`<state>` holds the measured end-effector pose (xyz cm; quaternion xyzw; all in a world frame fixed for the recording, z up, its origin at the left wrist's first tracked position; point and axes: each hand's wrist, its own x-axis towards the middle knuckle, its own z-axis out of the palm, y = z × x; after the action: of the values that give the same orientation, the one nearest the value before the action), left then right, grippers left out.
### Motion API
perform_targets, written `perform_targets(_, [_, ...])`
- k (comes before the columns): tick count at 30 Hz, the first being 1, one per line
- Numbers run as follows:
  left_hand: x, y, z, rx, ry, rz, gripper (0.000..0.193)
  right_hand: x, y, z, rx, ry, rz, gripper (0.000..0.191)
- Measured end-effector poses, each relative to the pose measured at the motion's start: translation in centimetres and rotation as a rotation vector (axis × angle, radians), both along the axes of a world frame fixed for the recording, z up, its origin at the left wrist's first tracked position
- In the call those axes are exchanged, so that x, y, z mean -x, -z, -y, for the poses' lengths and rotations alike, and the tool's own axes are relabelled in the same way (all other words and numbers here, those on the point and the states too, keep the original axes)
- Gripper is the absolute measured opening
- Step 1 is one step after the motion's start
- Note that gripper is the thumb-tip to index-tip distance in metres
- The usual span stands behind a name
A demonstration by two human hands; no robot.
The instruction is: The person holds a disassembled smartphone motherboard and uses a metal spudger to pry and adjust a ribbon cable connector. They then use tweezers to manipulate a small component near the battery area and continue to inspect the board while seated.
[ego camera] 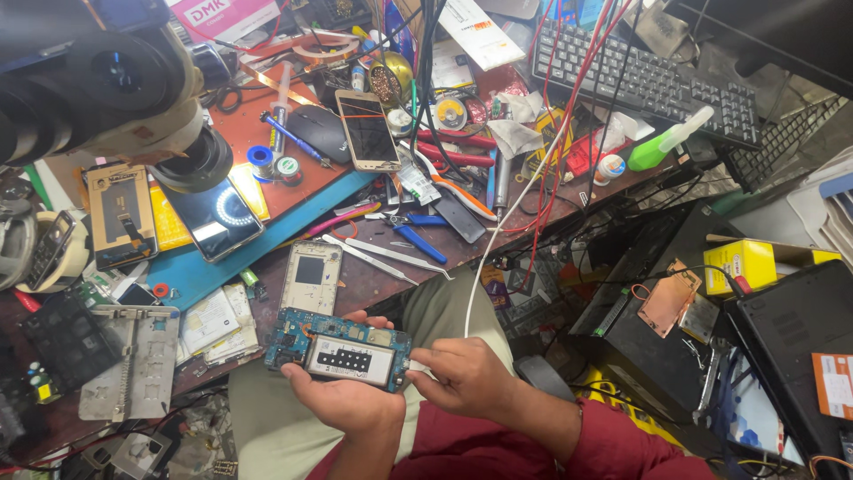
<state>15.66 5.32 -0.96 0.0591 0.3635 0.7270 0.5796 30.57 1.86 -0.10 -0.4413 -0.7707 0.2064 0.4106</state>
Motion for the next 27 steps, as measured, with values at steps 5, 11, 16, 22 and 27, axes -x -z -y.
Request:
perform_targets(5, [-0.13,-0.06,-0.04,0.008,-0.003,-0.021,0.075,-0.12,0.03,-0.07,-0.009,-0.005,-0.004,0.024])
perform_targets(11, [-0.25,-0.22,-0.14,0.036,0.002,-0.019,0.075,-0.28,0.10,-0.23,0.008,-0.007,-0.026,0.023])
perform_targets(16, [-0.38,-0.19,-0.12,0.032,-0.002,-0.030,0.076,-0.41,0.40,-0.21,0.033,-0.013,-0.043,0.023])
perform_targets(22, [-0.32,-0.46,0.08,0.019,0.004,-0.021,0.077,-0.50,0.53,-0.06,0.038,-0.024,-0.071,0.023])
perform_targets(27, [-0.38,-0.48,0.35,0.016,0.011,-0.037,0.078,-0.54,0.48,0.08,0.043,-0.026,-0.080,0.023])
